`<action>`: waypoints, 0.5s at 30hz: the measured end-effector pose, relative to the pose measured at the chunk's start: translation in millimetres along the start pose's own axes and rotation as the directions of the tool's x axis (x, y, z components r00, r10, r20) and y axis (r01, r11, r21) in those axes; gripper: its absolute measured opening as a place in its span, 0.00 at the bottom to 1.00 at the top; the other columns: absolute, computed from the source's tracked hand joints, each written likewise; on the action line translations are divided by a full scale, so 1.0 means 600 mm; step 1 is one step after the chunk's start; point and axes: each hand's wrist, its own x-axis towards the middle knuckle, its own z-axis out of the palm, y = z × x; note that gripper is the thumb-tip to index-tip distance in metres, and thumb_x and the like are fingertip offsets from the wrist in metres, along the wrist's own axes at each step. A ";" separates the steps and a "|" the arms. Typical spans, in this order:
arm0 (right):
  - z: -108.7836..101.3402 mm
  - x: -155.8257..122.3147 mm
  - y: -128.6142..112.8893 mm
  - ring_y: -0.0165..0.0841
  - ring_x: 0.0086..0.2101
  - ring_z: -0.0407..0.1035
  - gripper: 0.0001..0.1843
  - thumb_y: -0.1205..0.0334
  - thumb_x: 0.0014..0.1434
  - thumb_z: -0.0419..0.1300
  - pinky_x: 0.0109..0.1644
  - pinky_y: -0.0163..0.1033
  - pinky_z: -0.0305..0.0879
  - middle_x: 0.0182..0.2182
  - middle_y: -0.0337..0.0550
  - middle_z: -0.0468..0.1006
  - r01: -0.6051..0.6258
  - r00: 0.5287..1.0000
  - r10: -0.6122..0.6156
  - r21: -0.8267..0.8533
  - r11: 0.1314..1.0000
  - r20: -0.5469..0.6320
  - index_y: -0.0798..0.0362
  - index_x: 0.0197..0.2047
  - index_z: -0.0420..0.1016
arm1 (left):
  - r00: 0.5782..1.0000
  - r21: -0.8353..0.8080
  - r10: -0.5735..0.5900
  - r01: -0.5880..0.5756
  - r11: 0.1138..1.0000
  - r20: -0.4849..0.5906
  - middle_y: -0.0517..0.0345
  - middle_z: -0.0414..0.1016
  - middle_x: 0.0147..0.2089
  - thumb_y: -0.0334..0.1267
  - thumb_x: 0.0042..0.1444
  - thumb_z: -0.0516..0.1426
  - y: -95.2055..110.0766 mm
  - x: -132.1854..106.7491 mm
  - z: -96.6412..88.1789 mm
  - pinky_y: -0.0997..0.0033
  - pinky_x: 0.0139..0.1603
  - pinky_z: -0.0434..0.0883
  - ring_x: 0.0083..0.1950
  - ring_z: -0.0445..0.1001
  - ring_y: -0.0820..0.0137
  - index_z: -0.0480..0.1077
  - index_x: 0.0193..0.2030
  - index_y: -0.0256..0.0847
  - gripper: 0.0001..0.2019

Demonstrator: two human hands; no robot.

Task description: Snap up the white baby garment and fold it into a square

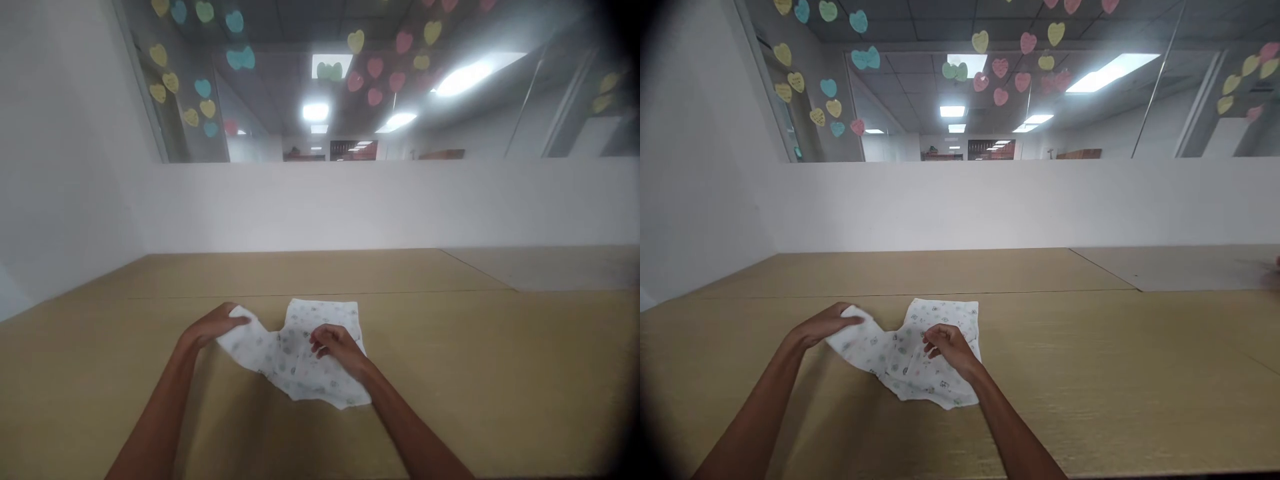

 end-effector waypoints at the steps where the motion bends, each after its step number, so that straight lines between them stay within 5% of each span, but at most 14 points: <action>1: -0.001 -0.003 -0.004 0.34 0.35 0.75 0.19 0.45 0.56 0.62 0.39 0.40 0.72 0.36 0.46 0.78 -0.026 1.000 0.025 0.073 0.997 0.011 0.55 0.35 0.77 | 0.999 -0.076 0.026 -0.024 0.997 0.028 0.55 0.77 0.34 0.51 0.47 0.62 0.030 -0.003 0.020 0.71 0.32 0.68 0.35 0.75 0.61 0.73 0.35 0.36 0.19; 3: -0.004 -0.010 -0.013 0.38 0.39 0.76 0.21 0.44 0.57 0.61 0.46 0.46 0.72 0.40 0.49 0.79 -0.100 0.995 0.094 0.238 0.966 0.037 0.55 0.40 0.76 | 0.979 -0.204 0.134 -0.102 0.974 0.151 0.54 0.76 0.35 0.53 0.49 0.63 0.087 -0.009 0.069 0.69 0.35 0.70 0.36 0.75 0.63 0.72 0.37 0.36 0.20; 5: -0.010 -0.014 -0.018 0.39 0.40 0.76 0.24 0.41 0.58 0.58 0.47 0.48 0.72 0.41 0.49 0.79 -0.174 0.984 0.175 0.330 0.928 0.027 0.54 0.43 0.76 | 0.941 -0.348 0.167 -0.058 0.936 0.294 0.52 0.74 0.39 0.54 0.50 0.62 0.130 -0.015 0.114 0.64 0.40 0.73 0.40 0.76 0.61 0.70 0.43 0.37 0.22; 7: -0.020 -0.018 -0.016 0.38 0.38 0.76 0.26 0.39 0.58 0.56 0.43 0.46 0.73 0.39 0.49 0.80 -0.214 0.972 0.231 0.238 0.947 -0.046 0.55 0.42 0.76 | 0.927 -0.415 0.177 -0.026 0.909 0.331 0.50 0.73 0.41 0.55 0.53 0.60 0.147 -0.023 0.147 0.61 0.43 0.74 0.42 0.76 0.60 0.68 0.45 0.38 0.22; 11: -0.046 -0.020 0.000 0.32 0.29 0.72 0.19 0.52 0.49 0.66 0.30 0.36 0.69 0.29 0.42 0.79 -0.232 0.953 0.199 -0.131 0.964 -0.228 0.57 0.40 0.78 | 0.941 -0.181 0.266 -0.230 0.956 0.208 0.49 0.73 0.45 0.50 0.58 0.56 0.097 -0.042 0.177 0.60 0.45 0.73 0.46 0.74 0.60 0.68 0.46 0.40 0.17; 15: -0.056 -0.022 0.015 0.28 0.26 0.68 0.18 0.65 0.42 0.68 0.22 0.30 0.63 0.29 0.38 0.77 -0.237 0.939 0.150 -0.269 0.934 -0.308 0.55 0.40 0.77 | 0.893 0.155 0.401 -0.434 0.887 0.203 0.52 0.69 0.55 0.34 0.51 0.58 0.007 -0.059 0.189 0.58 0.57 0.67 0.55 0.68 0.60 0.69 0.50 0.45 0.18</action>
